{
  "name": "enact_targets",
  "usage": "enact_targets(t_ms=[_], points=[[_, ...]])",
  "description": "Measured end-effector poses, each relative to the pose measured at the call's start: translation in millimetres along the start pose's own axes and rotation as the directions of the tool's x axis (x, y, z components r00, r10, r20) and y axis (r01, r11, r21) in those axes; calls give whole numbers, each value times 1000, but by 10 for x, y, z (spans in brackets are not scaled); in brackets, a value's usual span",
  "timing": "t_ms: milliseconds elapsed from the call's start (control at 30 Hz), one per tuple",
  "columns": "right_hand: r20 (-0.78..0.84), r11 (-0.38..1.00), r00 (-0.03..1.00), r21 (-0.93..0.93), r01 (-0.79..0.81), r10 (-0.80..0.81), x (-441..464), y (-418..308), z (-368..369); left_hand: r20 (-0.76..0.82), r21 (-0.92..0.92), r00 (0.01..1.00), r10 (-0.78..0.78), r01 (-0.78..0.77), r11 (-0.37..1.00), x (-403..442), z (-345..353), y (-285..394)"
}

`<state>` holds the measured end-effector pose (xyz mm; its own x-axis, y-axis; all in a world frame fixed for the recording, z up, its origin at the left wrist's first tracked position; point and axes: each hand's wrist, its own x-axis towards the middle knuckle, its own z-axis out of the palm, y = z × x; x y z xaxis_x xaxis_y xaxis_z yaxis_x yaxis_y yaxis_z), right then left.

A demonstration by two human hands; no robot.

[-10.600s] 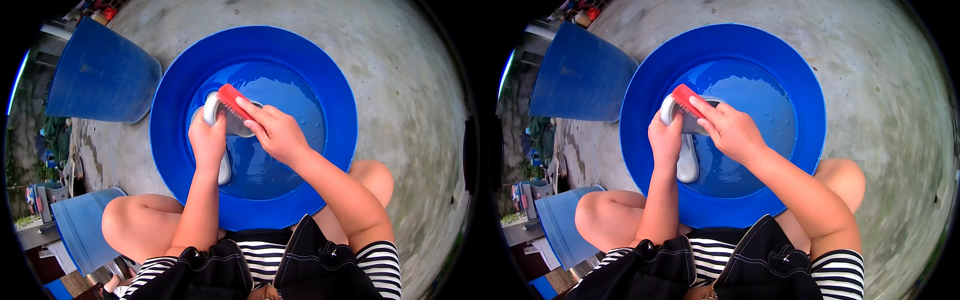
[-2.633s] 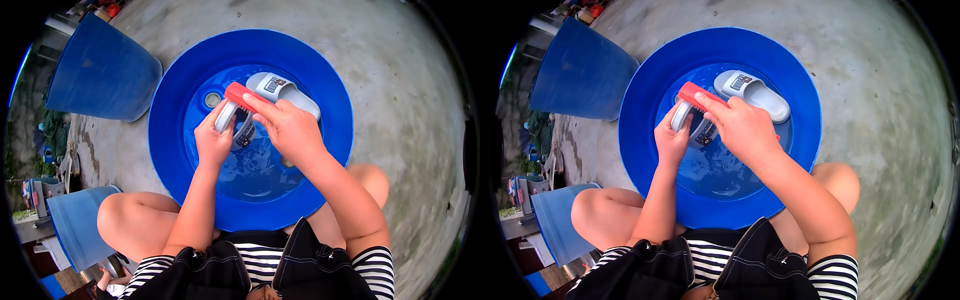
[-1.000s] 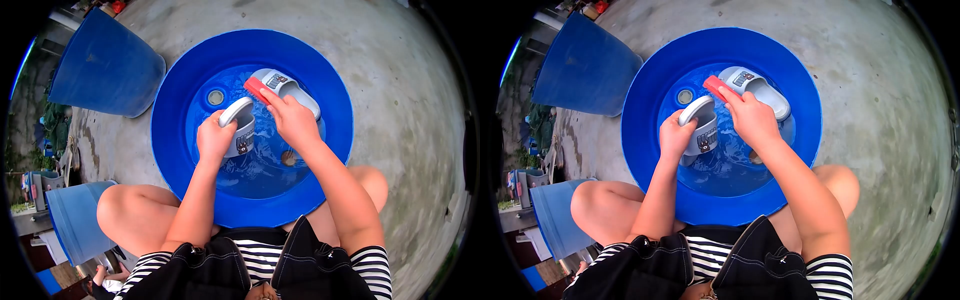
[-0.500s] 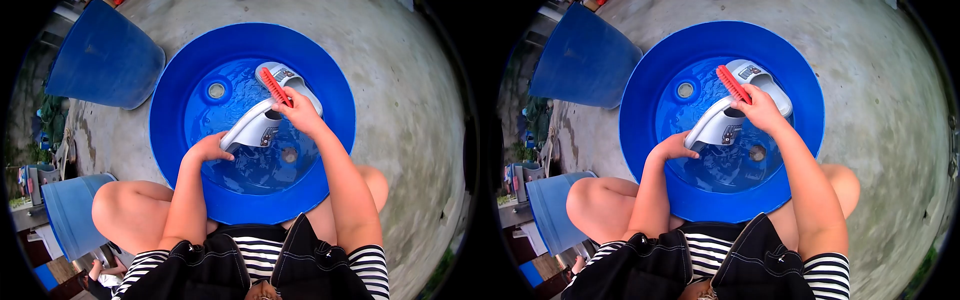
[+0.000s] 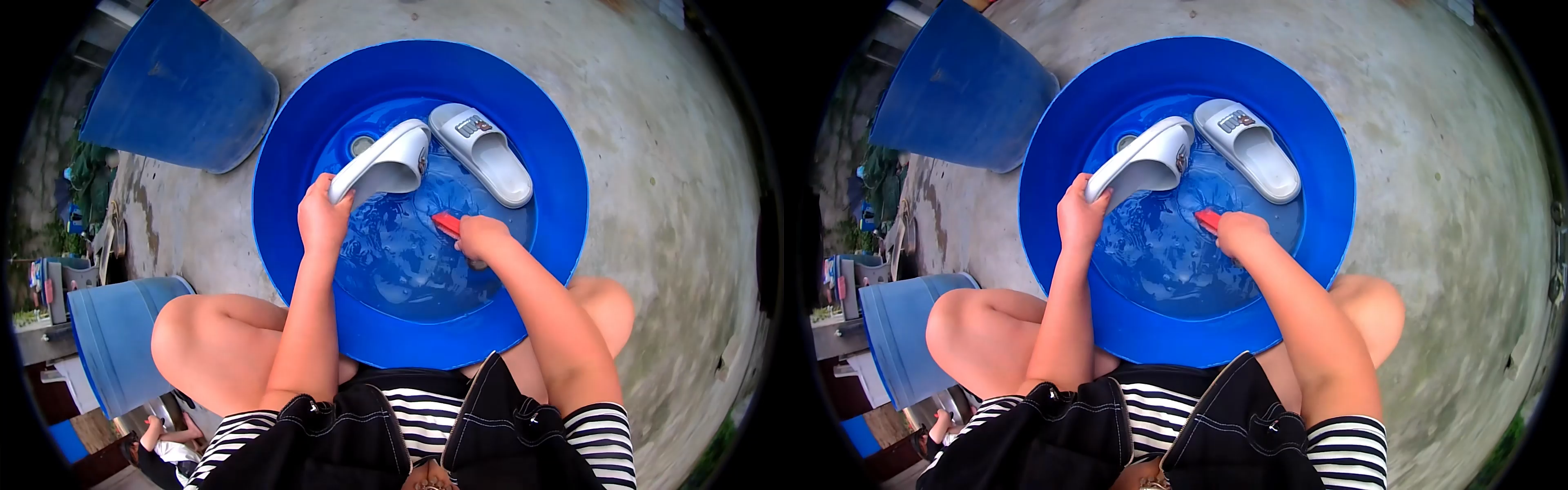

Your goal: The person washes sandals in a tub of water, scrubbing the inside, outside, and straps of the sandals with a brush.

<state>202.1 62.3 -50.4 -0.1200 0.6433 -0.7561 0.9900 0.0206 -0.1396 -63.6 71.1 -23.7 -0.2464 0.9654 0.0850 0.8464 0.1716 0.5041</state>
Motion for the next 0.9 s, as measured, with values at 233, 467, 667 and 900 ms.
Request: enact_targets(t_ms=[233, 467, 667, 900], points=[[-612, 922, 779, 206, 327, -140, -592, -55, -515, 22, -145, 1000, -18, 21, 989, -116, 12, 316], [-692, 817, 646, 142, 559, -322, -570, -328, -228, 32, -145, 997, 74, -69, 987, -172, -3, 416], [-676, 884, 729, 270, 382, -108, -270, -143, -367, 111, -18, 988, 109, -108, 994, -217, -100, 614], [-707, 883, 703, 281, 376, -75, -181, -121, -303, 180, -59, 983, 43, -33, 998, -124, -55, 444]])
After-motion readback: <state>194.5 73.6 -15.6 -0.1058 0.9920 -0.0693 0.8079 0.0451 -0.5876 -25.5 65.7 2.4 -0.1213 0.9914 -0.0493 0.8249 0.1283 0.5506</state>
